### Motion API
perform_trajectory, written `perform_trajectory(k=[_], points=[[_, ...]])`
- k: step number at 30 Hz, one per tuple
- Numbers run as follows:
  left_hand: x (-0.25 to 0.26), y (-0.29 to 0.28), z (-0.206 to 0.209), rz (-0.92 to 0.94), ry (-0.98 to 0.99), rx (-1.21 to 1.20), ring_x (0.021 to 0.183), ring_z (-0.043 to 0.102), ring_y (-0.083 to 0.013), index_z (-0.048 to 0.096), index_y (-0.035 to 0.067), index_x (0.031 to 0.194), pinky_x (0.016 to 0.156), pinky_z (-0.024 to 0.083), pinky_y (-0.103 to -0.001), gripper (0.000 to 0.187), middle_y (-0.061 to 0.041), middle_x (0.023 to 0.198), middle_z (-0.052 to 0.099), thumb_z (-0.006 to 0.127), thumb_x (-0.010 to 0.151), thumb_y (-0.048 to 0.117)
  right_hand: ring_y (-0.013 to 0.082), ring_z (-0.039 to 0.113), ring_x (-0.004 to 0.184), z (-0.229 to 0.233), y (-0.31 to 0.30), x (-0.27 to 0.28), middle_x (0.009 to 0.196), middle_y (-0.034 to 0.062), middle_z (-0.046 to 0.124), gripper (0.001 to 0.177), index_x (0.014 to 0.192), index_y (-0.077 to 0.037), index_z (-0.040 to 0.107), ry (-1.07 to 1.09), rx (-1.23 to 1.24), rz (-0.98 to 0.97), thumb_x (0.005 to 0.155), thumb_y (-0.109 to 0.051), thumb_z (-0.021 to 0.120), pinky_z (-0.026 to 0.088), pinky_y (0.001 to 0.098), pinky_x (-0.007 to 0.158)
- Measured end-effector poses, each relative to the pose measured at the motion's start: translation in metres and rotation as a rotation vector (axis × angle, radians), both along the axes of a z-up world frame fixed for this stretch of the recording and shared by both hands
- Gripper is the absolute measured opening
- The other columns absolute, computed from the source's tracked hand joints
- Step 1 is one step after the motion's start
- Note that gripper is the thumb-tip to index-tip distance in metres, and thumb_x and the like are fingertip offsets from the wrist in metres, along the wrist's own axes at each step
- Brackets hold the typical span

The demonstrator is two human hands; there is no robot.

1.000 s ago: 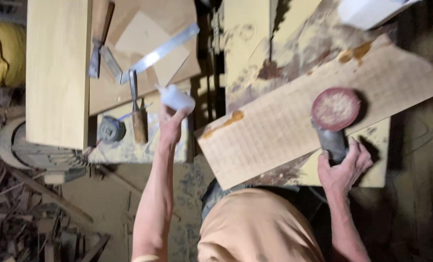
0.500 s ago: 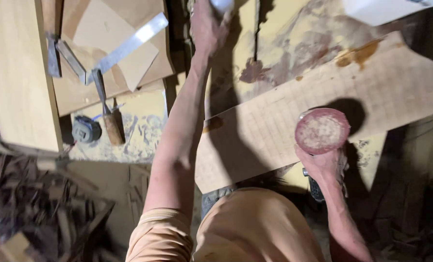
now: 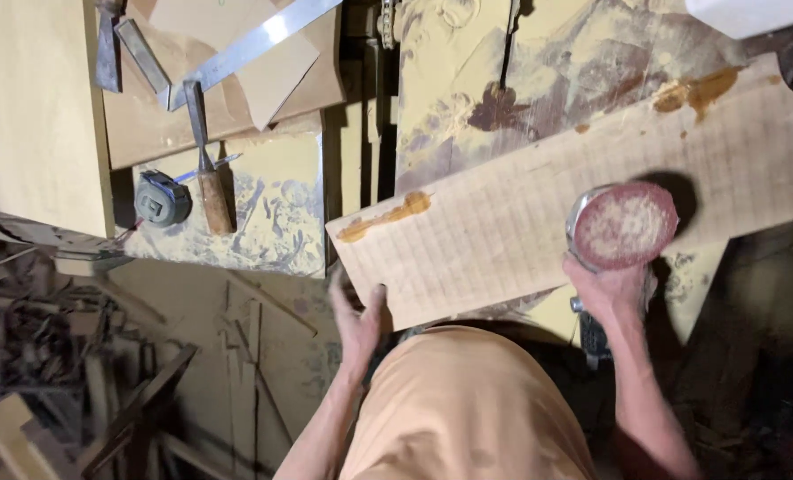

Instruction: Applying glue to a wooden component and sanding a wooden board with a power sander

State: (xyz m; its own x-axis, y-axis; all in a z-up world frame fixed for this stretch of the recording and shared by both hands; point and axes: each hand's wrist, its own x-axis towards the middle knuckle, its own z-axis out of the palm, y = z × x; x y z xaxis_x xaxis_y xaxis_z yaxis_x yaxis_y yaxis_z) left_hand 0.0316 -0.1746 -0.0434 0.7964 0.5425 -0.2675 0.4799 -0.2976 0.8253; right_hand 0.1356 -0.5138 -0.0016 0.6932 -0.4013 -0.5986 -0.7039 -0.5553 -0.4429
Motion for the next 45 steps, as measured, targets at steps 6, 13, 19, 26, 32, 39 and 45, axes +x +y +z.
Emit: perform_trajectory(k=[6, 13, 19, 26, 32, 39, 45], points=[[-0.043, 0.034, -0.057, -0.041, 0.065, -0.381, 0.09, 0.059, -0.0174, 0.066, 0.008, 0.116, 0.08, 0.053, -0.041, 0.026, -0.013, 0.092, 0.067, 0.077, 0.094, 0.018, 0.0436, 0.062, 0.118, -0.004, 0.012, -0.036, 0.117, 0.0263, 0.071, 0.063, 0.125, 0.002, 0.072, -0.174, -0.048, -0.039, 0.074, -0.029, 0.092, 0.046, 0.0599, 0.092], [-0.066, 0.116, -0.045, -0.159, 0.234, -0.193, 0.087, 0.061, -0.0118, 0.072, 0.008, 0.109, 0.074, 0.05, -0.032, 0.033, -0.005, 0.099, 0.076, 0.071, 0.088, 0.033, 0.0163, 0.071, 0.1, 0.076, 0.064, -0.114, 0.114, 0.0073, 0.074, 0.049, 0.122, -0.013, 0.071, -0.151, -0.147, -0.438, 0.074, -0.013, 0.078, 0.057, 0.0325, 0.085], [-0.073, 0.145, -0.002, -0.285, 0.037, 0.492, 0.081, 0.056, -0.0262, 0.068, -0.002, 0.127, 0.069, 0.046, -0.041, 0.054, -0.01, 0.084, 0.065, 0.077, 0.092, 0.038, 0.0078, 0.061, 0.105, 0.06, 0.026, -0.175, 0.124, -0.0102, 0.065, 0.054, 0.135, -0.03, 0.063, -0.201, -0.04, -0.657, 0.083, -0.042, 0.073, 0.052, 0.0285, 0.085], [-0.022, -0.038, 0.134, -0.943, 0.119, -0.267, 0.099, 0.072, -0.0213, 0.075, 0.018, 0.119, 0.082, 0.053, -0.037, 0.041, -0.007, 0.107, 0.079, 0.066, 0.081, 0.032, 0.0022, 0.056, 0.087, 0.076, 0.008, -0.165, 0.1, -0.0131, 0.052, 0.03, 0.108, -0.032, 0.057, -0.714, 0.313, -0.71, 0.083, -0.029, 0.074, 0.05, 0.0221, 0.081], [-0.048, -0.175, 0.114, -1.195, -0.319, -0.545, 0.12, 0.068, -0.0334, 0.043, 0.018, 0.148, 0.101, 0.058, -0.043, 0.071, -0.014, 0.135, 0.065, 0.065, 0.084, 0.041, 0.066, 0.063, 0.119, 0.129, -0.036, -0.186, 0.132, 0.0499, 0.059, 0.019, 0.132, 0.022, 0.055, -1.393, -0.594, 0.671, 0.114, 0.027, 0.063, 0.05, 0.0659, 0.113], [-0.037, -0.206, 0.14, -1.306, 0.419, -1.608, 0.057, 0.06, -0.0165, 0.067, 0.007, 0.097, 0.048, 0.053, -0.029, 0.029, -0.008, 0.078, 0.066, 0.078, 0.078, 0.027, 0.0065, 0.036, 0.079, 0.112, -0.088, -0.196, 0.097, -0.0109, 0.043, 0.046, 0.129, -0.025, 0.058, -0.922, 1.255, -0.064, 0.093, -0.045, 0.078, 0.032, 0.0281, 0.081], [-0.051, -0.221, 0.074, -1.002, -0.23, -0.555, 0.087, 0.065, -0.0191, 0.065, 0.015, 0.131, 0.085, 0.053, -0.03, 0.074, -0.006, 0.096, 0.062, 0.073, 0.072, 0.059, 0.0199, 0.065, 0.125, 0.064, -0.129, -0.209, 0.144, 0.0018, 0.064, 0.045, 0.141, -0.023, 0.063, -0.899, 1.069, -0.474, 0.101, -0.04, 0.07, 0.052, 0.0451, 0.121]])
